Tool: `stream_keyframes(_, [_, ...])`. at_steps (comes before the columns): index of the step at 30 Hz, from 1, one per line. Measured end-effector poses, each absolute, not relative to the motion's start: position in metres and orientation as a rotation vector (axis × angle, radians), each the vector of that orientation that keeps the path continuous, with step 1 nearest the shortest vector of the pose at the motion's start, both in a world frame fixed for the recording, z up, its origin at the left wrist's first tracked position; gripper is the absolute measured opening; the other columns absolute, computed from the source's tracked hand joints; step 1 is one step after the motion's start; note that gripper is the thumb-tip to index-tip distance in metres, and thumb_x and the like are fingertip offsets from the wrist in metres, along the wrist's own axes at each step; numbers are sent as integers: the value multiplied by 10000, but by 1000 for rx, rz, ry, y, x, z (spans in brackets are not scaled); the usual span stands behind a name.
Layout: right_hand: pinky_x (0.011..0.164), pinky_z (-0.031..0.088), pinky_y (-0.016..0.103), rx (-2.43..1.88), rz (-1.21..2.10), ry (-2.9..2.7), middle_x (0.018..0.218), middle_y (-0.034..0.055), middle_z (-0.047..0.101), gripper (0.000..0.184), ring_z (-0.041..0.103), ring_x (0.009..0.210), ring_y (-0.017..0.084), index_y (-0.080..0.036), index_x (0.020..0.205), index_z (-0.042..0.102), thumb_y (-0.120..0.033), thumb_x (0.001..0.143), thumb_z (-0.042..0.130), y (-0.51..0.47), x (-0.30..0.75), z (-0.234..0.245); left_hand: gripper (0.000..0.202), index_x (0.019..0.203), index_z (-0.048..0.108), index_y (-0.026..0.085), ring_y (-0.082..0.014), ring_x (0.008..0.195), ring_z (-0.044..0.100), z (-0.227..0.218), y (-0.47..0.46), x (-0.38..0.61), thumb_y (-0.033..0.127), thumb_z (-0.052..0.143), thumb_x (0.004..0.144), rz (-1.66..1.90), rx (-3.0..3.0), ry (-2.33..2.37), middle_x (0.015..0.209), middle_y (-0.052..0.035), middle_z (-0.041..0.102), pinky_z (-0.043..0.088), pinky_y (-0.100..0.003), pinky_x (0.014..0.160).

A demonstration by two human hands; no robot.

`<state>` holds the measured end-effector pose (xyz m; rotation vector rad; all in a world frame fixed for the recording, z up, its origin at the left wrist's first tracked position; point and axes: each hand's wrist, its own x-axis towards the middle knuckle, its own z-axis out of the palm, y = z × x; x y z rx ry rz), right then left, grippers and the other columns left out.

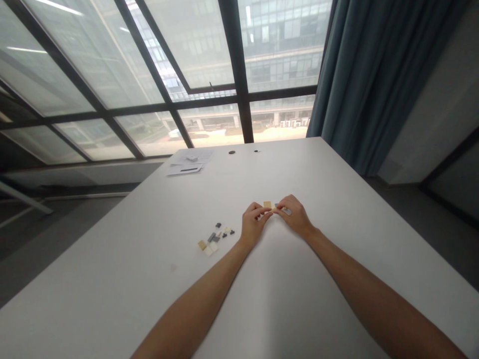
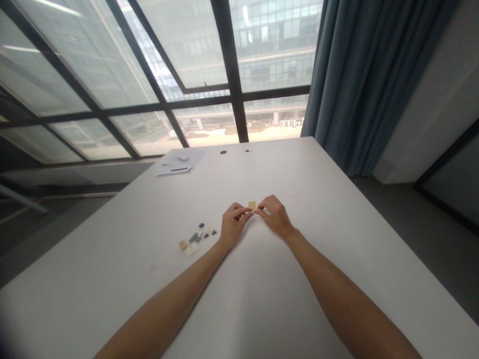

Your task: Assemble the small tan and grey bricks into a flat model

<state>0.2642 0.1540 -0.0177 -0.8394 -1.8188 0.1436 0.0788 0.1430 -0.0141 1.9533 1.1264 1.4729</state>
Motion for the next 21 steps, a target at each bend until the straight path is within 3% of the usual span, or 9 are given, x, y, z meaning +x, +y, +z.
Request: stream_keyframes(21, [771, 486, 383, -809, 140, -1930, 829, 59, 651, 86, 565, 847, 219, -213, 859, 645, -202, 932, 601, 147, 264, -11, 143, 936, 767, 214, -115, 667, 500, -15, 144, 78, 310, 682, 872, 1512, 1944, 1206, 779, -9, 568, 423, -248, 608])
